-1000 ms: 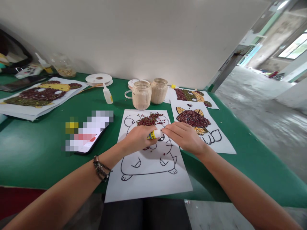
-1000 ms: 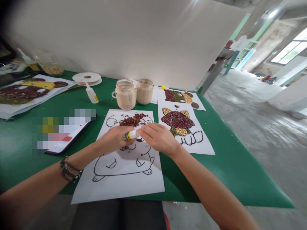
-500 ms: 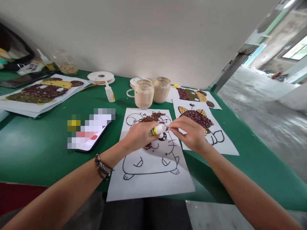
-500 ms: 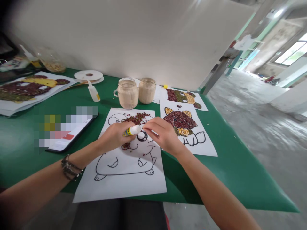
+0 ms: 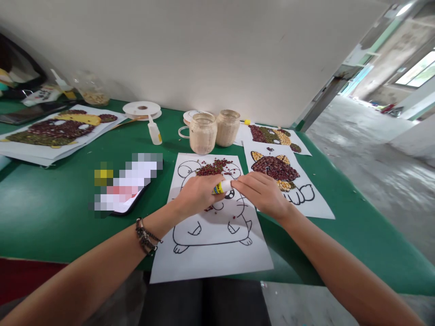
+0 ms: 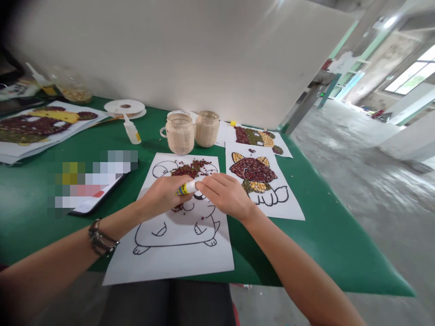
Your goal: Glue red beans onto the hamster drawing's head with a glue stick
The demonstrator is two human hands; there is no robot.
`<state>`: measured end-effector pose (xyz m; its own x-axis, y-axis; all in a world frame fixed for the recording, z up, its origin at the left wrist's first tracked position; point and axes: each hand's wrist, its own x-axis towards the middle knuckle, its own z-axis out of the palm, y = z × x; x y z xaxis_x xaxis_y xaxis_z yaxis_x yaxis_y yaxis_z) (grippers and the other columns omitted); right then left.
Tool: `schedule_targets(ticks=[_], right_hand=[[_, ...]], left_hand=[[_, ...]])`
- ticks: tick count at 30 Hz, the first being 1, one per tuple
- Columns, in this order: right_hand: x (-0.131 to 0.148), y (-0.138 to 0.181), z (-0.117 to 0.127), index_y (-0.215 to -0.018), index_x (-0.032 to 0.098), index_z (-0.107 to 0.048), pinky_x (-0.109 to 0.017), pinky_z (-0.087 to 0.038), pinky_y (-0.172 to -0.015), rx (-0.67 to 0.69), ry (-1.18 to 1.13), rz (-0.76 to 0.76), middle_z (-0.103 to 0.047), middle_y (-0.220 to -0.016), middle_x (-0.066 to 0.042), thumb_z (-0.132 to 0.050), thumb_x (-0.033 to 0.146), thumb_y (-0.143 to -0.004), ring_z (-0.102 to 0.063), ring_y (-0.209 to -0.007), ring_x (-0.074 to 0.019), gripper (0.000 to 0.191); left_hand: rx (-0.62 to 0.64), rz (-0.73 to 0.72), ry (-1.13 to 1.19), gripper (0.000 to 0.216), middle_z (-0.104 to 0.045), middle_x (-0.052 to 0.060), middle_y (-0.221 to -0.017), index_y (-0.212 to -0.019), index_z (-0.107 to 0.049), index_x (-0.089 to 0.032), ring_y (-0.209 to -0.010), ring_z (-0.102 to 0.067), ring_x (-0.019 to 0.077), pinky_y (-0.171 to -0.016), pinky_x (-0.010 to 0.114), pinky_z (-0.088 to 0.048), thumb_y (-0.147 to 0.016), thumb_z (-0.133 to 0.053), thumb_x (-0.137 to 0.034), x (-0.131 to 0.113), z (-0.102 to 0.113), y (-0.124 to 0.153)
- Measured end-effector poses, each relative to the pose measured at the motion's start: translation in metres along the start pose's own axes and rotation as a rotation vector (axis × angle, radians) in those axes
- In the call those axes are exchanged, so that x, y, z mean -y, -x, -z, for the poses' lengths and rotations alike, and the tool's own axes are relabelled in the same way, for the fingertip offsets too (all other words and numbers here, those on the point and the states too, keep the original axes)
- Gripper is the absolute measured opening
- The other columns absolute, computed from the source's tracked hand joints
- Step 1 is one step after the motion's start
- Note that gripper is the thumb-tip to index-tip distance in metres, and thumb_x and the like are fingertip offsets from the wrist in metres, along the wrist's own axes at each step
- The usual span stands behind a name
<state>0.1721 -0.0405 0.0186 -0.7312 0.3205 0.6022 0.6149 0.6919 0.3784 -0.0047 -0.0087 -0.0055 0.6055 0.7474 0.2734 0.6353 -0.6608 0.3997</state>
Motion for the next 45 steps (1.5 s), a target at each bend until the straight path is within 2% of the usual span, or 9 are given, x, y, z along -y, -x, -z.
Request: schedule_targets(ticks=[9, 16, 21, 25, 29, 31, 34, 40, 45], right_hand=[[0.000, 0.001, -0.008, -0.078, 0.017, -0.057, -0.024, -0.043, -0.060, 0.064, -0.498, -0.333, -0.058, -0.071, -0.002, -0.045, 0.016, -0.081, -0.051, -0.067, -0.0105, 0.013], [0.004, -0.001, -0.009, -0.068, 0.016, -0.056, -0.020, -0.042, -0.051, 0.063, -1.181, -0.847, -0.054, -0.064, 0.001, -0.055, 0.020, -0.073, -0.048, -0.057, -0.0067, 0.006], [0.005, 0.003, -0.010, -0.068, 0.015, -0.056, -0.020, -0.043, -0.051, -0.018, -1.522, -0.961, -0.052, -0.058, 0.003, -0.058, 0.024, -0.069, -0.049, -0.053, -0.0055, 0.009], [-0.008, 0.023, 0.001, -0.067, 0.017, -0.057, -0.021, -0.044, -0.050, -0.112, -1.377, -1.035, -0.053, -0.058, 0.003, -0.060, 0.026, -0.067, -0.051, -0.051, -0.0061, 0.010], [-0.035, 0.071, 0.025, -0.065, 0.019, -0.058, -0.022, -0.043, -0.048, -0.254, -0.872, -1.210, -0.056, -0.058, 0.002, -0.062, 0.028, -0.062, -0.051, -0.050, -0.0085, 0.011], [-0.047, 0.099, 0.037, -0.065, 0.019, -0.059, -0.024, -0.045, -0.052, -0.198, -0.555, -1.295, -0.059, -0.060, 0.000, -0.062, 0.027, -0.061, -0.053, -0.053, -0.0107, 0.009], [-0.057, 0.133, 0.049, -0.062, 0.019, -0.059, -0.028, -0.047, -0.057, -0.068, -0.325, -1.256, -0.061, -0.062, -0.002, -0.060, 0.029, -0.061, -0.056, -0.055, -0.0140, 0.010], [-0.060, 0.146, 0.044, -0.063, 0.018, -0.058, -0.027, -0.046, -0.054, 0.183, -0.182, -1.051, -0.063, -0.065, -0.004, -0.052, 0.031, -0.068, -0.056, -0.053, -0.0141, 0.015], [-0.063, 0.143, 0.038, -0.062, 0.018, -0.056, -0.025, -0.043, -0.052, 0.232, -0.102, -0.969, -0.062, -0.063, -0.004, -0.049, 0.030, -0.071, -0.053, -0.051, -0.0129, 0.017]], left_hand=[[-0.044, 0.005, -0.111, 0.010, -0.060, 0.000, -0.067, -0.080, -0.052, -0.019, -0.060, -0.055, 0.0139, -0.046, 0.022, -0.029, -0.073, -0.051, -0.026, 0.000, -0.001, 0.003], [-0.052, 0.049, -0.101, 0.010, -0.059, 0.000, -0.063, -0.075, -0.052, -0.017, -0.054, -0.052, 0.0127, -0.046, 0.022, -0.029, -0.074, -0.050, -0.028, -0.004, 0.002, 0.000], [-0.050, 0.135, -0.072, 0.013, -0.060, 0.000, -0.068, -0.079, -0.054, -0.017, -0.057, -0.051, 0.0130, -0.048, 0.022, -0.031, -0.075, -0.049, -0.029, -0.004, 0.005, -0.001], [-0.045, 0.128, -0.047, 0.016, -0.060, 0.001, -0.070, -0.082, -0.054, -0.017, -0.059, -0.052, 0.0137, -0.049, 0.023, -0.031, -0.075, -0.048, -0.030, -0.001, 0.004, -0.001], [-0.047, 0.143, -0.039, 0.018, -0.059, 0.002, -0.066, -0.082, -0.055, -0.017, -0.057, -0.051, 0.0138, -0.049, 0.024, -0.031, -0.074, -0.048, -0.032, -0.003, 0.005, -0.001], [-0.044, 0.151, -0.044, 0.018, -0.058, 0.002, -0.065, -0.080, -0.055, -0.017, -0.057, -0.051, 0.0140, -0.049, 0.024, -0.031, -0.074, -0.048, -0.032, -0.005, 0.006, -0.002], [-0.009, 0.166, -0.049, 0.018, -0.058, 0.001, -0.064, -0.080, -0.055, -0.016, -0.055, -0.050, 0.0133, -0.049, 0.023, -0.031, -0.074, -0.048, -0.032, -0.008, 0.007, -0.002], [-0.025, 0.170, -0.076, 0.021, -0.060, 0.001, -0.066, -0.083, -0.056, -0.017, -0.056, -0.051, 0.0131, -0.048, 0.023, -0.032, -0.074, -0.047, -0.033, -0.007, 0.003, -0.002], [-0.042, 0.167, -0.095, 0.019, -0.060, 0.000, -0.064, -0.082, -0.055, -0.017, -0.056, -0.052, 0.0133, -0.048, 0.022, -0.032, -0.073, -0.048, -0.033, -0.006, 0.001, -0.001]])
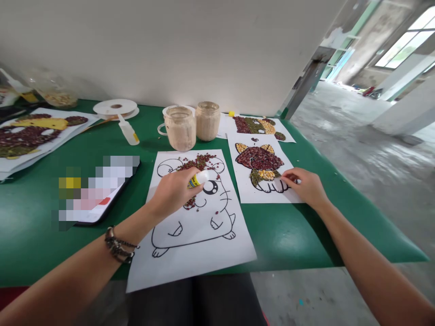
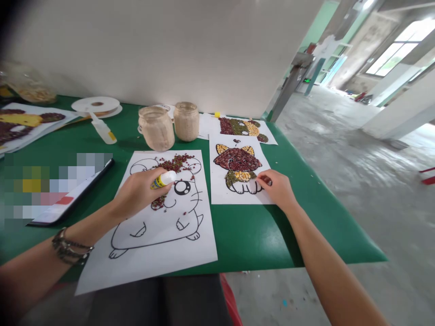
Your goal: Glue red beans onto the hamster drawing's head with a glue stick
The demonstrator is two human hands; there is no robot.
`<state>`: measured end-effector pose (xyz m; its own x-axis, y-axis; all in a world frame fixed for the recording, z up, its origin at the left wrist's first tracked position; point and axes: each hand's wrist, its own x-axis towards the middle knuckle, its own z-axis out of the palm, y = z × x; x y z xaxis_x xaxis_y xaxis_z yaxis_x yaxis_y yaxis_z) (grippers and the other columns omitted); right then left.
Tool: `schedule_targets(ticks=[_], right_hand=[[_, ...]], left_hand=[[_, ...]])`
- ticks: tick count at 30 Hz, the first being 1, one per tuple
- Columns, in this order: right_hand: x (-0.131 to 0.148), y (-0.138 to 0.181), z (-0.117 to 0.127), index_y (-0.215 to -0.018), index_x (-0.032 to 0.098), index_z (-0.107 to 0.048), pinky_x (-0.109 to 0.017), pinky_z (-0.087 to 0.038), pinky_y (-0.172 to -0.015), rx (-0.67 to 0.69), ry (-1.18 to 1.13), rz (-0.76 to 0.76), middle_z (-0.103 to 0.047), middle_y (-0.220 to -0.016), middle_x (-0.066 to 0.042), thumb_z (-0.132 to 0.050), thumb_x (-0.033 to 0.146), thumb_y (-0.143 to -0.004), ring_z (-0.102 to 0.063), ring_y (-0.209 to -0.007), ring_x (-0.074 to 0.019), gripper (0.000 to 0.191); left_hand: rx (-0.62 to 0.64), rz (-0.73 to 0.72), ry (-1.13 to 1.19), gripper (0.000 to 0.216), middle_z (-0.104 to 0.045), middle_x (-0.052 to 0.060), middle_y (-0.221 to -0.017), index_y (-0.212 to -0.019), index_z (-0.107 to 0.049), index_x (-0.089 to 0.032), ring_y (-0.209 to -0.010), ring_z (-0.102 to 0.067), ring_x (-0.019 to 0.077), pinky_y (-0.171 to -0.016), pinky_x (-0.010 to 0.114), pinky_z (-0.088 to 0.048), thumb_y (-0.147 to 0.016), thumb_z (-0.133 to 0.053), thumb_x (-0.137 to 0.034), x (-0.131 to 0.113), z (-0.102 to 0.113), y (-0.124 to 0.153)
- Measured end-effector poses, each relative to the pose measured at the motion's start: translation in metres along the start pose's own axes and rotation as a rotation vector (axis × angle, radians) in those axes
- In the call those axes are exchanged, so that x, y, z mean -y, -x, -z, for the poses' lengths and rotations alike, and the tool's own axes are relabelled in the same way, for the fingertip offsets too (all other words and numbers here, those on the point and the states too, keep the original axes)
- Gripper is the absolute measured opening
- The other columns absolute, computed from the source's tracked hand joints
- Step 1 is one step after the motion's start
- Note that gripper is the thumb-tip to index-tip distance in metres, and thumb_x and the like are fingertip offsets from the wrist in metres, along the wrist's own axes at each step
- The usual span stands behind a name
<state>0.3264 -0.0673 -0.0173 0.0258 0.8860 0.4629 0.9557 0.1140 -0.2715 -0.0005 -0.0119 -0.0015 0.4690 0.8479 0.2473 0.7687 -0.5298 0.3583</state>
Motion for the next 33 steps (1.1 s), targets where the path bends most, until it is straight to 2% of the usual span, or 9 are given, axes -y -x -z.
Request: schedule_targets(ticks=[9, 23, 26, 33], right_hand=[[-0.003, -0.001, -0.003, -0.061, 0.018, -0.055, -0.024, -0.040, -0.049, -0.017, 0.031, -0.039, -0.060, -0.059, -0.003, -0.050, 0.028, -0.070, -0.051, -0.048, -0.0123, 0.015], [-0.007, 0.002, 0.000, -0.065, 0.017, -0.058, -0.026, -0.041, -0.055, -0.003, 0.146, 0.164, -0.059, -0.066, -0.006, -0.043, 0.024, -0.074, -0.053, -0.056, -0.0143, 0.018], [-0.005, 0.003, 0.002, -0.065, 0.017, -0.056, -0.026, -0.041, -0.054, -0.006, 0.165, 0.157, -0.058, -0.065, -0.005, -0.042, 0.021, -0.073, -0.052, -0.055, -0.0140, 0.017], [0.015, 0.003, 0.011, -0.057, 0.019, -0.048, -0.023, -0.037, -0.049, -0.184, 0.128, 0.043, -0.053, -0.054, -0.001, -0.038, 0.012, -0.062, -0.046, -0.046, -0.0112, 0.013]], left_hand=[[-0.004, -0.026, 0.001, 0.017, -0.058, -0.001, -0.060, -0.077, -0.054, -0.018, -0.052, -0.050, 0.0119, -0.045, 0.021, -0.030, -0.073, -0.049, -0.033, 0.001, -0.001, 0.000], [0.020, 0.012, -0.001, 0.019, -0.060, 0.000, -0.064, -0.081, -0.055, -0.018, -0.056, -0.052, 0.0141, -0.048, 0.023, -0.031, -0.072, -0.048, -0.033, -0.001, 0.001, 0.000], [0.021, 0.010, -0.003, 0.020, -0.059, 0.000, -0.064, -0.081, -0.055, -0.018, -0.057, -0.052, 0.0141, -0.048, 0.023, -0.032, -0.073, -0.048, -0.034, 0.001, 0.000, 0.000], [0.034, 0.007, 0.010, 0.024, -0.059, 0.001, -0.064, -0.084, -0.056, -0.017, -0.056, -0.050, 0.0138, -0.048, 0.023, -0.031, -0.074, -0.045, -0.036, 0.002, 0.003, -0.001]])
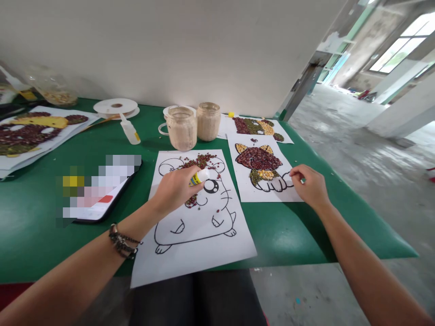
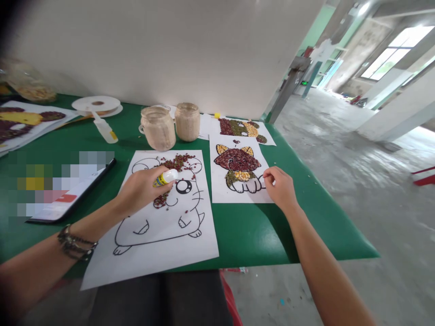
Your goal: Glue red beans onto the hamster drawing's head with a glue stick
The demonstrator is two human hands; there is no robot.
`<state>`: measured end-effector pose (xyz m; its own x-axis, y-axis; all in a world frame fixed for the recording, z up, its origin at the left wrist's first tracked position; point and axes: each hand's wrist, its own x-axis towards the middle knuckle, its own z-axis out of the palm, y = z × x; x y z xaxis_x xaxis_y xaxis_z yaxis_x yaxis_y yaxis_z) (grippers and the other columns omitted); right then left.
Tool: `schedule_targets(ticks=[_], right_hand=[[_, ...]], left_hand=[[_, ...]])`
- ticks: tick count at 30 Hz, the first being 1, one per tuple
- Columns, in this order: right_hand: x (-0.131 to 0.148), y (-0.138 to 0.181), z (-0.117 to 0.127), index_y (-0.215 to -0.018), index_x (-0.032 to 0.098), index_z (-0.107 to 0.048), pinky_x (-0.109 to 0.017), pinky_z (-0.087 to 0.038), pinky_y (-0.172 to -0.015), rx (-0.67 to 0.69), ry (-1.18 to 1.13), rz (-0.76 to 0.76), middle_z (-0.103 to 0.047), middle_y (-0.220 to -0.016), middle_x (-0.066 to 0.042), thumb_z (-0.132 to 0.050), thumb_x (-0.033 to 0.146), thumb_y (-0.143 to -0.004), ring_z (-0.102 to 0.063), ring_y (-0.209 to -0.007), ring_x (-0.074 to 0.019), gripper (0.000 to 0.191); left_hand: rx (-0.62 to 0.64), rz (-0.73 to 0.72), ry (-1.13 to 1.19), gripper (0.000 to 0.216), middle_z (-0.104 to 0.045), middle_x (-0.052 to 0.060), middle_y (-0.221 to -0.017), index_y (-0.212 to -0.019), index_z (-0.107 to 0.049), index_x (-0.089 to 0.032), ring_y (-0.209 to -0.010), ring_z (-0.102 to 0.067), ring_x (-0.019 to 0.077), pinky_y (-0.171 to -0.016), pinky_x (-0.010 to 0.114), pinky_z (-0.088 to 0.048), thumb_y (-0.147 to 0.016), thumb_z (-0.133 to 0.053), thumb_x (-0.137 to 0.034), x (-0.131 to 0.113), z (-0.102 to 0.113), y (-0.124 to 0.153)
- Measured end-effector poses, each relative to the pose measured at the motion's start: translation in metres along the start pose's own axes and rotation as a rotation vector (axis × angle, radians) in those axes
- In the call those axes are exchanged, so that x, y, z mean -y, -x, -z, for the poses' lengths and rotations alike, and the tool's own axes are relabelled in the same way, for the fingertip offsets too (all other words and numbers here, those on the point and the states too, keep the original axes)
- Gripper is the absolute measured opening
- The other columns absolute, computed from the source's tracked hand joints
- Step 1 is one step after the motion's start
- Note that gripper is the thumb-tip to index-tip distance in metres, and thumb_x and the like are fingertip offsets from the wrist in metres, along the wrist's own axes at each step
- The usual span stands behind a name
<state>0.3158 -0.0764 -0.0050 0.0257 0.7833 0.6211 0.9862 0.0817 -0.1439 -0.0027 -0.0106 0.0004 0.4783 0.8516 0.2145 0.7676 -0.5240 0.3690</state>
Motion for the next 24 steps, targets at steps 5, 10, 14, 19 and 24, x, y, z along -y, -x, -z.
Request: schedule_targets(ticks=[5, 10, 14, 19, 24], right_hand=[[0.037, -0.008, 0.008, -0.044, 0.019, -0.040, -0.021, -0.026, -0.038, 0.082, -0.107, -0.021, -0.035, -0.035, 0.004, -0.037, 0.016, -0.060, -0.031, -0.033, -0.0076, 0.017], [0.088, -0.025, 0.006, -0.044, 0.019, -0.042, -0.020, -0.027, -0.038, 0.156, -0.261, 0.041, -0.040, -0.036, 0.003, -0.037, 0.016, -0.062, -0.033, -0.034, -0.0073, 0.019], [0.123, -0.039, -0.009, -0.053, 0.018, -0.049, -0.019, -0.035, -0.045, 0.250, -0.392, 0.163, -0.054, -0.048, 0.002, -0.039, 0.013, -0.063, -0.043, -0.042, -0.0072, 0.015], [0.145, -0.054, -0.031, -0.062, 0.017, -0.055, -0.018, -0.039, -0.050, 0.423, -0.551, 0.195, -0.056, -0.052, 0.002, -0.045, 0.014, -0.064, -0.049, -0.047, -0.0069, 0.010], [0.149, -0.070, -0.047, -0.067, 0.015, -0.055, -0.019, -0.041, -0.046, 0.489, -0.735, 0.008, -0.056, -0.052, 0.002, -0.047, 0.017, -0.067, -0.050, -0.042, -0.0064, 0.008]], left_hand=[[-0.020, -0.028, 0.024, 0.022, -0.059, 0.002, -0.065, -0.082, -0.056, -0.017, -0.056, -0.050, 0.0139, -0.048, 0.024, -0.031, -0.075, -0.045, -0.035, 0.003, 0.001, 0.000], [-0.083, -0.044, 0.046, 0.019, -0.059, 0.002, -0.064, -0.080, -0.056, -0.019, -0.057, -0.051, 0.0142, -0.047, 0.024, -0.029, -0.073, -0.047, -0.034, 0.008, -0.001, 0.000], [-0.122, -0.035, 0.048, 0.022, -0.058, 0.002, -0.062, -0.080, -0.056, -0.019, -0.055, -0.050, 0.0140, -0.046, 0.024, -0.028, -0.074, -0.045, -0.036, 0.012, -0.001, -0.002], [-0.174, -0.005, 0.066, 0.024, -0.059, 0.003, -0.065, -0.080, -0.056, -0.017, -0.060, -0.053, 0.0160, -0.048, 0.024, -0.030, -0.075, -0.044, -0.037, 0.018, 0.000, -0.004], [-0.197, 0.035, 0.121, 0.021, -0.059, 0.003, -0.065, -0.077, -0.056, -0.017, -0.059, -0.053, 0.0153, -0.050, 0.023, -0.033, -0.074, -0.046, -0.035, 0.021, 0.002, -0.006]])
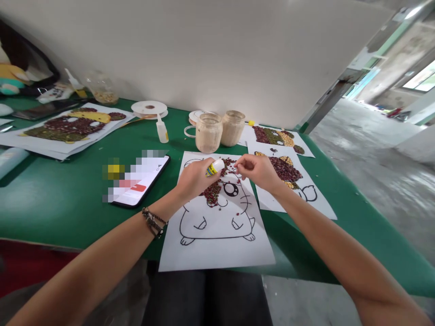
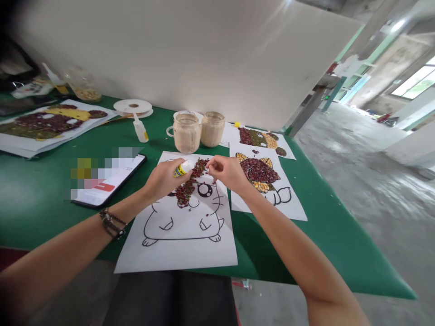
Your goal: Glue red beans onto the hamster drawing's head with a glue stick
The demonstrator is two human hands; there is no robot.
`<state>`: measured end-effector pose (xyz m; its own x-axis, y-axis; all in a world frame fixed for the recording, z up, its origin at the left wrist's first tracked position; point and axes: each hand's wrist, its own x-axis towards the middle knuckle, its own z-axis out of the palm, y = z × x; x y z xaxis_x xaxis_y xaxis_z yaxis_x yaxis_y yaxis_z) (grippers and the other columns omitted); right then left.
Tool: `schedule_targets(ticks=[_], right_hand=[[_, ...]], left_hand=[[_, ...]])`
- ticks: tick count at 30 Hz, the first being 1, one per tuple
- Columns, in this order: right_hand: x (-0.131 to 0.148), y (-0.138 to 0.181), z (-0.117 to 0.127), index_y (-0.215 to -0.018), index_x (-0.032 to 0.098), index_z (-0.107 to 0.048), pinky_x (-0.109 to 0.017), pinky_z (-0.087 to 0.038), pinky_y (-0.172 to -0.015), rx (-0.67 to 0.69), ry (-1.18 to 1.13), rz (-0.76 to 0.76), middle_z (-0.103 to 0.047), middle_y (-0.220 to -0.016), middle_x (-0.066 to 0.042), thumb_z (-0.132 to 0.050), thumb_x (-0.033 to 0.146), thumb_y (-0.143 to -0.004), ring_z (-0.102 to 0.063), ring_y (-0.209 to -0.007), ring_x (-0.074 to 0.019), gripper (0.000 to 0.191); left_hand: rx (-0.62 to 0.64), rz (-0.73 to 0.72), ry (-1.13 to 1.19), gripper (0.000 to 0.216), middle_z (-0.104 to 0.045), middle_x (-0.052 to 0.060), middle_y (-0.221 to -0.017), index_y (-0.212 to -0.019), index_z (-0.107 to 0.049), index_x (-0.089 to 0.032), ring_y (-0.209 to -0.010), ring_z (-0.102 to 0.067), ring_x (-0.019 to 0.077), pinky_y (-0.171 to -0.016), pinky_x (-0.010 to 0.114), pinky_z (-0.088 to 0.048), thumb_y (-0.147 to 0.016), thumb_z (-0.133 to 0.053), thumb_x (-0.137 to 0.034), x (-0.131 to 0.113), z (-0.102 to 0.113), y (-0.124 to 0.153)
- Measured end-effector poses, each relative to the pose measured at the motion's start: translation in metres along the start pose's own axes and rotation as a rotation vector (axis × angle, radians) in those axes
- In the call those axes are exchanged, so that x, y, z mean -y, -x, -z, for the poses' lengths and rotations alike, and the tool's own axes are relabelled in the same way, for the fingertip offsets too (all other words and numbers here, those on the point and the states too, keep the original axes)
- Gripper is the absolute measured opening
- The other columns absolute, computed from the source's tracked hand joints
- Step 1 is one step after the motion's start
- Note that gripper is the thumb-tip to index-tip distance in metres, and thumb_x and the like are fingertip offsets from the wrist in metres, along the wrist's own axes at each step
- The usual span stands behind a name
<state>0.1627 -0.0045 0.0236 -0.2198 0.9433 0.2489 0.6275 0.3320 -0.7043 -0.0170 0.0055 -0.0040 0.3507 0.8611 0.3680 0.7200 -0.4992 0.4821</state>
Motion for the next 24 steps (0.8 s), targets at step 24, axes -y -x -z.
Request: schedule_targets(ticks=[24], right_hand=[[-0.046, -0.014, -0.007, -0.075, 0.017, -0.058, -0.028, -0.042, -0.063, -0.333, 0.212, 0.048, -0.063, -0.071, -0.005, -0.039, 0.020, -0.075, -0.056, -0.057, -0.0148, 0.019]], left_hand=[[-0.181, 0.178, 0.283, 0.023, -0.059, 0.011, -0.094, -0.091, -0.039, -0.015, -0.086, -0.057, 0.0180, -0.070, 0.029, -0.045, -0.072, -0.048, -0.025, 0.030, 0.010, -0.016]])
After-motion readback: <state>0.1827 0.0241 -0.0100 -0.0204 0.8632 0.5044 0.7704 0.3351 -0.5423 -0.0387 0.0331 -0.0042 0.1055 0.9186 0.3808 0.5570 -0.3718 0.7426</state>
